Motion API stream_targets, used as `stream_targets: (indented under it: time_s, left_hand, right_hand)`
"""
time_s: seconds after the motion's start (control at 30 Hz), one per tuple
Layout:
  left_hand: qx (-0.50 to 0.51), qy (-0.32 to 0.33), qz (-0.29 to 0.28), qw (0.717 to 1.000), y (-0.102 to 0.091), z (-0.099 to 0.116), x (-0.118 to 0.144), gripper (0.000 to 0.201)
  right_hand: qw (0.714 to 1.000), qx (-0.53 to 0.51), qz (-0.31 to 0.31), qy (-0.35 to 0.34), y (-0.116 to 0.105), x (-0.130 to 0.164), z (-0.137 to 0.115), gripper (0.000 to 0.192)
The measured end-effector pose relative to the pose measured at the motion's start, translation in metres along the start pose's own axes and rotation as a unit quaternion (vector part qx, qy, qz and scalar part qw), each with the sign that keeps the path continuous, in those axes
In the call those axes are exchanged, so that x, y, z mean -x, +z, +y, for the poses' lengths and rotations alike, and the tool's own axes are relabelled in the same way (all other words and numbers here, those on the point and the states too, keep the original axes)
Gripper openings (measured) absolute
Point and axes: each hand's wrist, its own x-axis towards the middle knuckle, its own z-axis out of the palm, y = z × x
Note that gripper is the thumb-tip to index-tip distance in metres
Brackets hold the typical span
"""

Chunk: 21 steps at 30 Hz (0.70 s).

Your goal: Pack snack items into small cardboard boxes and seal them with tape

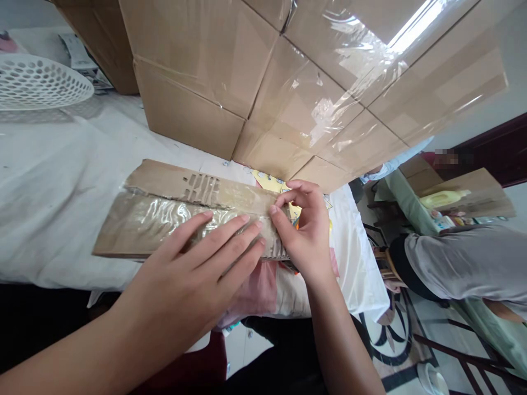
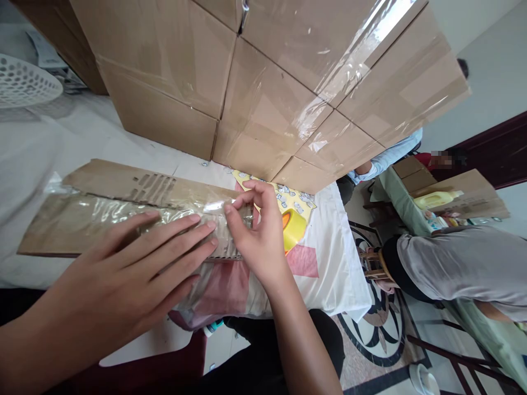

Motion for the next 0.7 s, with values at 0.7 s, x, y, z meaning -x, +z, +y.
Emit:
stream_targets:
  time_s: [0.7]
  left_hand:
    - [-0.038,0.017,-0.022,0.999,-0.001,0.008,-0.003,0.039]
  right_hand:
    - [0.977,0.177,-0.003,-0.121,-0.012,0.006,0.008,0.017]
